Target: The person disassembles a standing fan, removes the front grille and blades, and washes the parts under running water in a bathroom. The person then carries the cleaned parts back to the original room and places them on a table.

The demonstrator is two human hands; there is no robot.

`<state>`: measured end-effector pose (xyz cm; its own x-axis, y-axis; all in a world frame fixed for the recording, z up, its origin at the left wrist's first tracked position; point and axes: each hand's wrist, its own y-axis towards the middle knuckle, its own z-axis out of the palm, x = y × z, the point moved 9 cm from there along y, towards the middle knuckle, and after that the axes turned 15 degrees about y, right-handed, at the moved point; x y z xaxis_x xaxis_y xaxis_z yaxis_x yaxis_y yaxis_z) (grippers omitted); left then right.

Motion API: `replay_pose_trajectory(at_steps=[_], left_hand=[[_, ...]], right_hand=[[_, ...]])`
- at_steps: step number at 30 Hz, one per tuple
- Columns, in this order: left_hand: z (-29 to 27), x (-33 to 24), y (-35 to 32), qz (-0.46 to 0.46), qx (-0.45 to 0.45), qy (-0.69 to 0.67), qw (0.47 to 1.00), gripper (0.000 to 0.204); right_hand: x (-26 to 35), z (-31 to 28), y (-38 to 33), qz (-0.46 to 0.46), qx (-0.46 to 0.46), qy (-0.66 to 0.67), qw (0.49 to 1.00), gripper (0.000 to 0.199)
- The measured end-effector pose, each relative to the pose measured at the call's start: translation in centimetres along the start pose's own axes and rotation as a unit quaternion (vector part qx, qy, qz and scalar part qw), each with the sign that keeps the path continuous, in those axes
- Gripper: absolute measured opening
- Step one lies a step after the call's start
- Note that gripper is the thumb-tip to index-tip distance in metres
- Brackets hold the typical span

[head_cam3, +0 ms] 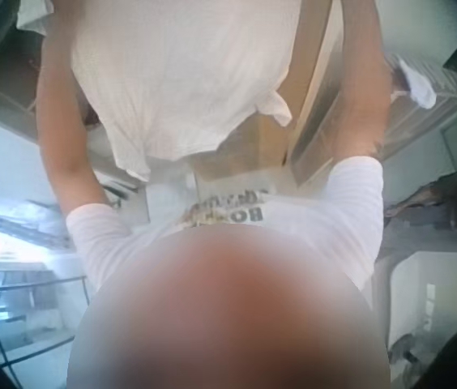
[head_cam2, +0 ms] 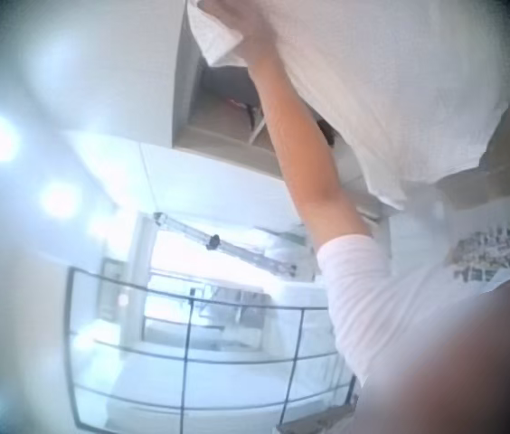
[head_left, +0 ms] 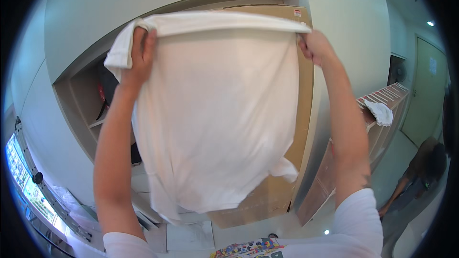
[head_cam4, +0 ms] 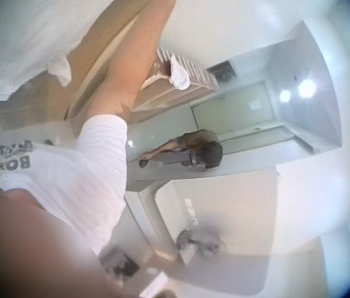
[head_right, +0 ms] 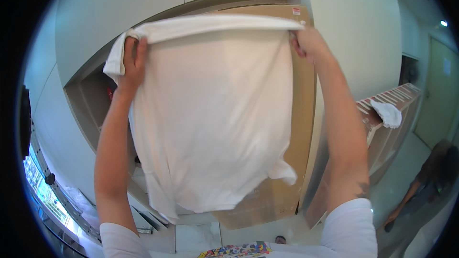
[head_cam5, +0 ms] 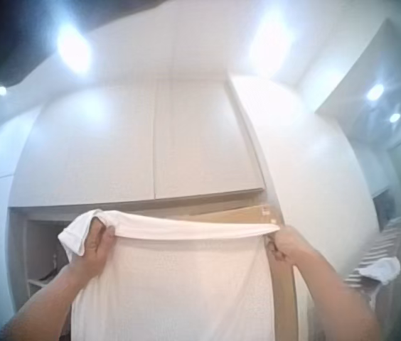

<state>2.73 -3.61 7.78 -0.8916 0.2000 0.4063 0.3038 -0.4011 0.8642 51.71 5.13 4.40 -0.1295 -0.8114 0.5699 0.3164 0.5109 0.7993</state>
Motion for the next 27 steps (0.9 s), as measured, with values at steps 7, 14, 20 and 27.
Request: replay_pose_trajectory(at_steps=[7, 14, 20, 27], left_hand=[[9.8, 5.6, 5.6, -0.060, 0.003, -0.015, 0.998, 0.028], [19.7, 8.8, 8.3, 0.015, 0.056, 0.150, 0.987, 0.036], [28.7, 9.0, 2.3, -0.055, 0.483, 0.004, 0.874, 0.048], [29.0, 11.2, 1.1, -0.160, 0.513, -0.048, 0.842, 0.063]], right_hand=[[7.1, 5.3, 11.8, -0.160, -0.037, 0.039, 0.986, 0.032], [4.1, 6.6, 18.9, -0.317, -0.074, -0.158, 0.932, 0.037], [-0.9, 11.5, 22.1, -0.256, 0.148, -0.442, 0.847, 0.037], [-0.4, 10.4, 19.3, 0.041, 0.241, -0.424, 0.872, 0.049]])
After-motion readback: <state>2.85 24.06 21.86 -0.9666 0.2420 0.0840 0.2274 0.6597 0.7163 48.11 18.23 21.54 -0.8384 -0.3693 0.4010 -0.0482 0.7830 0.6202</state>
